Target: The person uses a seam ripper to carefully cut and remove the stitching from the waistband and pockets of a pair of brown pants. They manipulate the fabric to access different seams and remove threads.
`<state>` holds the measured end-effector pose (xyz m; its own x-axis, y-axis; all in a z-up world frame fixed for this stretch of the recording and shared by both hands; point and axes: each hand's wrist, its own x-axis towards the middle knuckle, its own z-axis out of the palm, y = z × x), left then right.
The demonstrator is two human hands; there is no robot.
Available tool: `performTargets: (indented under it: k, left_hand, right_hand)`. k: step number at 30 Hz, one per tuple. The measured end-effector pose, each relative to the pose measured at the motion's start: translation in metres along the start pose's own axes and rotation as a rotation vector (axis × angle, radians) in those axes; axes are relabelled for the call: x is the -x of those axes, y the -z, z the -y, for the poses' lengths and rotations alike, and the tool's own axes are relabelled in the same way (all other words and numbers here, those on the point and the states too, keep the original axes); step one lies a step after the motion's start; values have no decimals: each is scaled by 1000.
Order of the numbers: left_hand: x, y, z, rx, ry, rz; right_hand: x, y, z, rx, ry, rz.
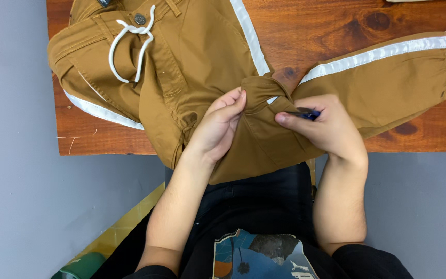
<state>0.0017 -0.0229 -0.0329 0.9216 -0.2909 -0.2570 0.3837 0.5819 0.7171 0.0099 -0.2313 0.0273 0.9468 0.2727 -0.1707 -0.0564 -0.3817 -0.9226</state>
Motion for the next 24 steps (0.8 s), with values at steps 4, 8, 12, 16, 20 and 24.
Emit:
performTargets:
  k: [4,8,12,16,20,24]
  left_hand:
    - [1,6,-22,-584,-286,-58]
    - [13,-30,-94,-1374,-618,280]
    - [7,-50,-134,-1935,-747,725]
    - [-3,-65,-153,-1995,-825,709]
    - [15,-85,-167,-1666,-911,452]
    - [50,-51,-110,-1382,-843,-22]
  right_hand:
    - [2,-6,7,35,142,49]
    - [10,-8,8,199,298,27]
    - [17,-17,30,644,772,-99]
    - [9,3,53,966,948,-334]
    - [0,21,81,904,1005,-472]
    - [27,0,58,720,844,-276]
